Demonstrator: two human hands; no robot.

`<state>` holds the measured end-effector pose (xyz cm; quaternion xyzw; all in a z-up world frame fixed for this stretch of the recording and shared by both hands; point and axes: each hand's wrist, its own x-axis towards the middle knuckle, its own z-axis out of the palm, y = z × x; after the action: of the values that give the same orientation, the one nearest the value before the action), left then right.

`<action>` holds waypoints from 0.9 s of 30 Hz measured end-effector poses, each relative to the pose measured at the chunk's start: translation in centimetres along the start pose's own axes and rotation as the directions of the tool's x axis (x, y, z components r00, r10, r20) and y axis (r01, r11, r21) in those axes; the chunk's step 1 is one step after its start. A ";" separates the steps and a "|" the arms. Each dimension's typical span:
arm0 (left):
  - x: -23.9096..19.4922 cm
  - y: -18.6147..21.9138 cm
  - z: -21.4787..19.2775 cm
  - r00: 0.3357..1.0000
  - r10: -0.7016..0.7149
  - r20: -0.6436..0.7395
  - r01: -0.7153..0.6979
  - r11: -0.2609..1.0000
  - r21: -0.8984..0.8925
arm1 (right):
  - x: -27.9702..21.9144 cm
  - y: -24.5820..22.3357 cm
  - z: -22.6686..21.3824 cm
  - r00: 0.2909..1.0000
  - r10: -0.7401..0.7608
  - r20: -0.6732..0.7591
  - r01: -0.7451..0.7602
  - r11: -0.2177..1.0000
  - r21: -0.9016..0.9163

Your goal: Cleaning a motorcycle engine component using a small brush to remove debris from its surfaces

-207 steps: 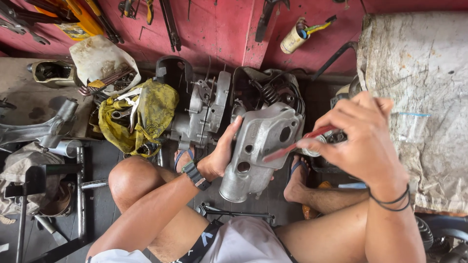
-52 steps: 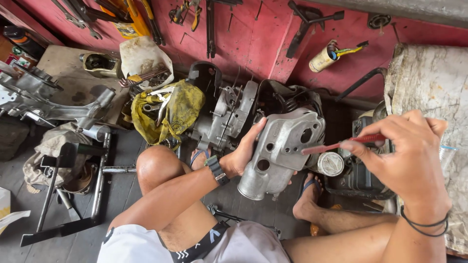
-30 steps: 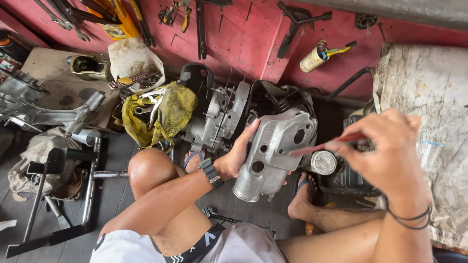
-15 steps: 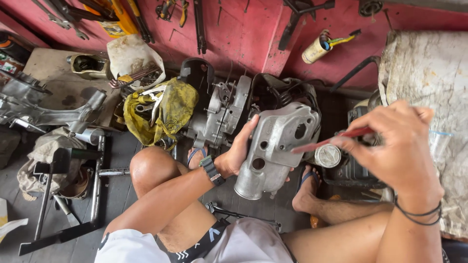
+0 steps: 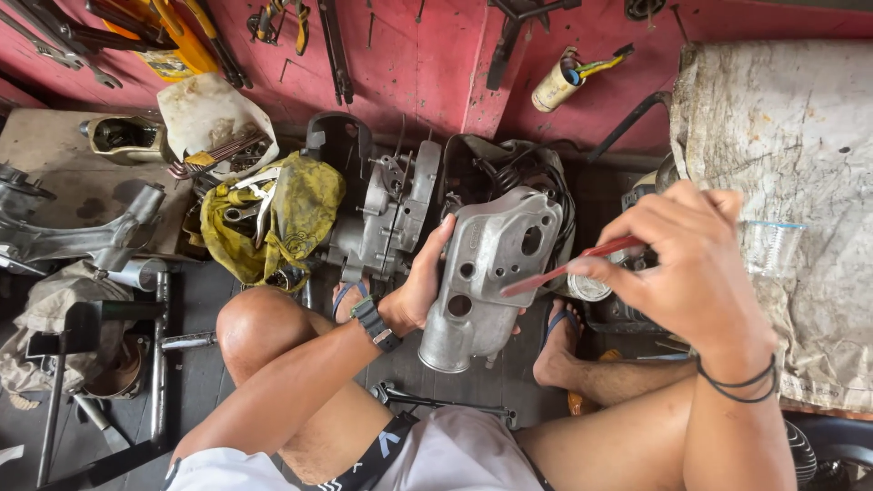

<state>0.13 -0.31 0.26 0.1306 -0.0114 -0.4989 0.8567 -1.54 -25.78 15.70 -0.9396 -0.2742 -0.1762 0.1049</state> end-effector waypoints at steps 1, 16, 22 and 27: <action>0.1 0.0 0.0 1.000 -0.006 0.000 0.006 1.000 0.000 | -0.1 0.5 0.1 1.000 0.006 0.000 -0.006 1.000 -0.001; -0.1 -0.1 0.0 1.000 -0.009 0.006 0.009 1.000 -0.014 | -0.8 2.2 0.1 0.994 0.095 -0.056 -0.097 0.995 -0.022; -0.1 -0.3 0.0 0.999 0.022 -0.048 -0.021 1.000 0.018 | -0.6 1.5 0.6 0.999 -0.011 0.051 0.011 1.000 -0.003; 0.0 -0.1 0.7 0.999 0.038 0.019 -0.038 0.999 0.003 | -0.4 2.4 0.5 0.999 0.017 -0.032 -0.014 0.996 0.087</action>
<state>-0.05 -0.47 0.89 0.1270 -0.0227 -0.4839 0.8655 -0.39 -27.81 14.82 -0.9332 -0.2725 -0.1789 0.1513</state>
